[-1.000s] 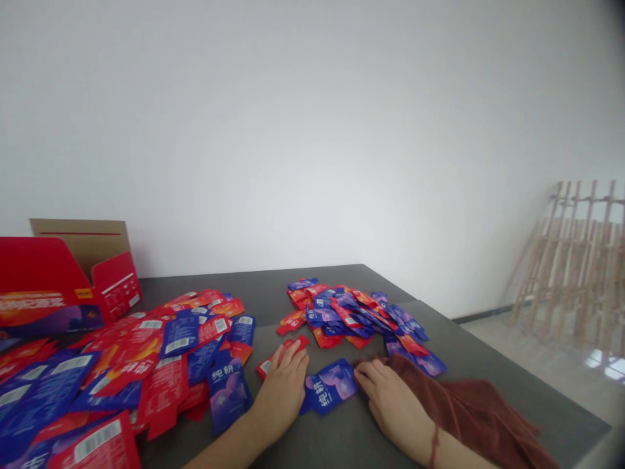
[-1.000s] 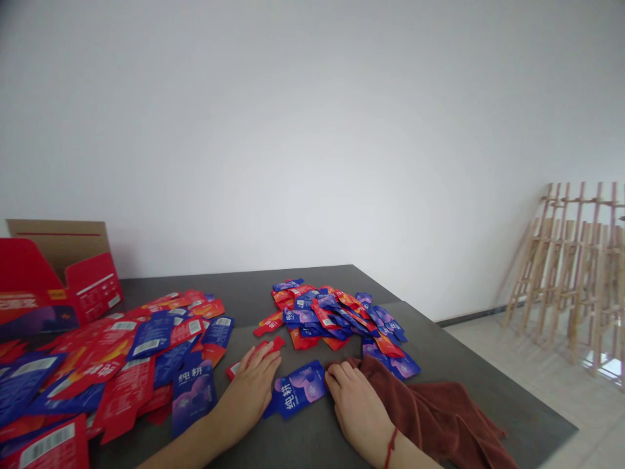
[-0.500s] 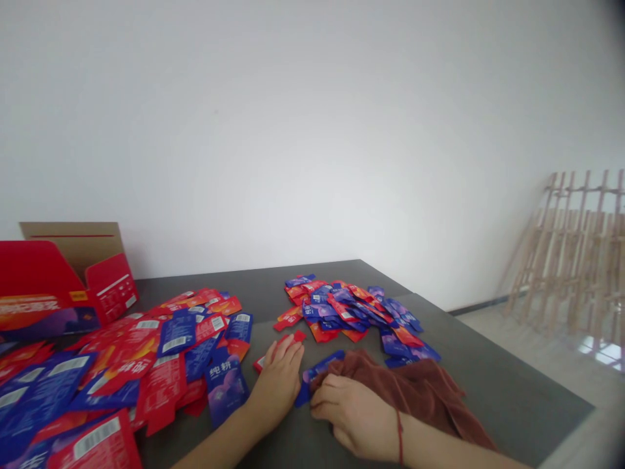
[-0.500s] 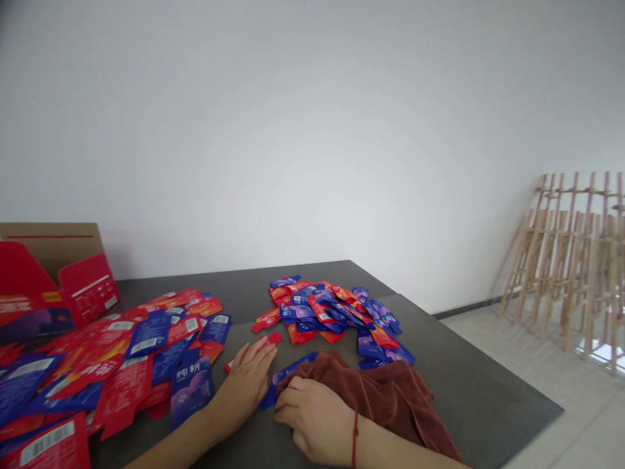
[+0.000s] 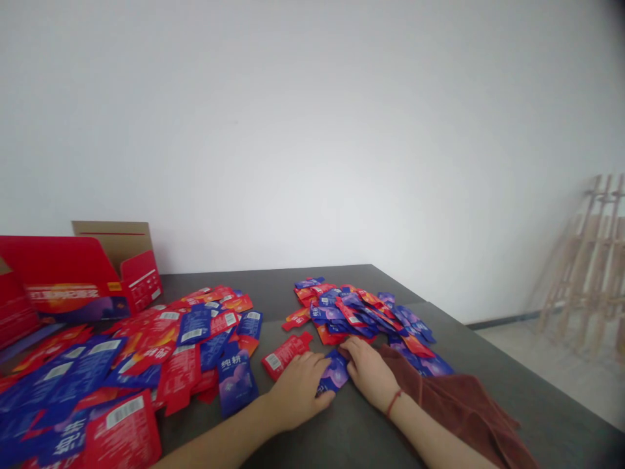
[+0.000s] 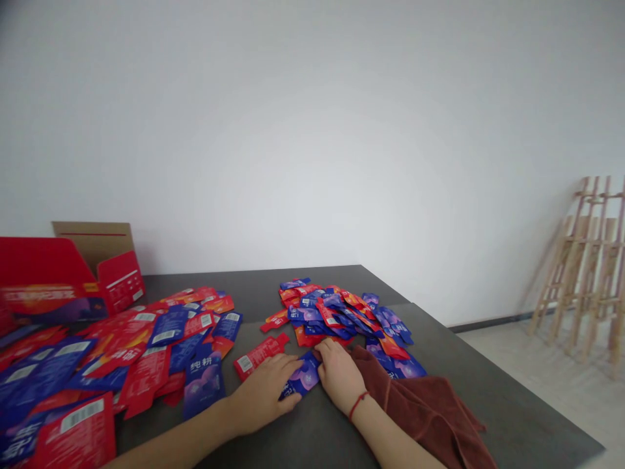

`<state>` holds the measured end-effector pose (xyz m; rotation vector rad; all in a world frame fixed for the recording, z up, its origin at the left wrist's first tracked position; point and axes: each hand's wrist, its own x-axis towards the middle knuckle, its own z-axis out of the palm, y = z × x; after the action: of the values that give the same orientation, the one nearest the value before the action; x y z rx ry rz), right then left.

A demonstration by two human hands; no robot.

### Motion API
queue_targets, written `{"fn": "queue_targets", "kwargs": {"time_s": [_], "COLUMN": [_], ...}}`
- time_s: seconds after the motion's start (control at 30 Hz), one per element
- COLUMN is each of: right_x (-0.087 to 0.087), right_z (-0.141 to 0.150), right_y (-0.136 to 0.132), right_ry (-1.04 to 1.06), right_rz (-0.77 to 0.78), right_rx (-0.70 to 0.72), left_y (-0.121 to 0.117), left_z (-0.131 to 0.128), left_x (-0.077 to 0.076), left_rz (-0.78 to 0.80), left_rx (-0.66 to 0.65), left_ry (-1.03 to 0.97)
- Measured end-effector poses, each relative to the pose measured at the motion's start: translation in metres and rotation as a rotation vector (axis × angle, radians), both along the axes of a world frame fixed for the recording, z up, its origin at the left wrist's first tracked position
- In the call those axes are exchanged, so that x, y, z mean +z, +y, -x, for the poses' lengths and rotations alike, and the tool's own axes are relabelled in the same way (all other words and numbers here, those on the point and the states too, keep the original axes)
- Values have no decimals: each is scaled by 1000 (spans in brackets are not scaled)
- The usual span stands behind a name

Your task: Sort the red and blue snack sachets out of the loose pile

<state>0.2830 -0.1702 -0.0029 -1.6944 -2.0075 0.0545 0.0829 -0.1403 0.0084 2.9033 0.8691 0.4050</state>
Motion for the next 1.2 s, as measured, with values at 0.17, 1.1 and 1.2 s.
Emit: {"fn": "queue_targets", "kwargs": {"time_s": [0.17,1.1,1.2], "right_x": [-1,3,5], "right_z": [-7,-1,-1], "right_y": [-5,-6,-7], "right_ry": [45,-6,-11], "right_rz": [-27,-13,-3], "right_rx": [33,28,28], "left_y": [-6,-22,-18], "left_z": [-37,13,37], "left_x": [17,1,11], "left_rz": [-46,-4,-22], "left_rx": [28,-8,-14], "left_ry": [159,147,211]}}
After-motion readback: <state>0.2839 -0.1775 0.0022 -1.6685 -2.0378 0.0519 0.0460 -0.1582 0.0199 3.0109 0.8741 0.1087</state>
